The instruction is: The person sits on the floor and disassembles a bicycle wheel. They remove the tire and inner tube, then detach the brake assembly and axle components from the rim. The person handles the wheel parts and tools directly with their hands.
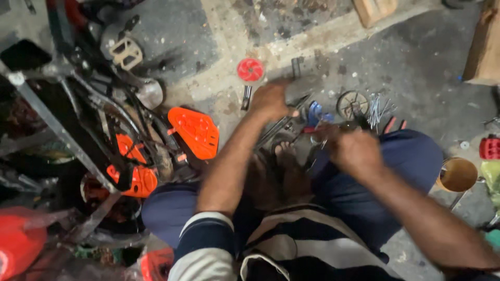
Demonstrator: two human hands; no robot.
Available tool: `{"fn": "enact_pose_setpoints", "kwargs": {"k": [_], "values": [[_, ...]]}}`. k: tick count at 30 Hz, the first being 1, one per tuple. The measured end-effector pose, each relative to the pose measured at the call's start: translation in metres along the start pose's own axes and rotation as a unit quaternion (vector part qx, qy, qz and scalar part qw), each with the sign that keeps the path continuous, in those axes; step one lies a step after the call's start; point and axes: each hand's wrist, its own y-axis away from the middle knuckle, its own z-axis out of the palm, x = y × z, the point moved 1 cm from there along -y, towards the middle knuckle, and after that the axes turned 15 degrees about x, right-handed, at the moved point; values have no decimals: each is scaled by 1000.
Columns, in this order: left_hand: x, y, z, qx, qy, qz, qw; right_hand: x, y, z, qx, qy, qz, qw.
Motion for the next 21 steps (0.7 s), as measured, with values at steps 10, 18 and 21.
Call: {"fn": "enact_pose_setpoints", "kwargs": {"k": [10, 18, 21], "values": [[43, 32, 16, -20, -15, 7, 1000, 7, -49, -98, -186, 101, -47, 976], [52, 46, 25, -2, -21, 27, 999, -17, -89, -129, -269, 106, -34, 957], [56, 51, 27, 1, -26, 34, 999, -29, -100, -126, -229, 141, -120, 955]]}}
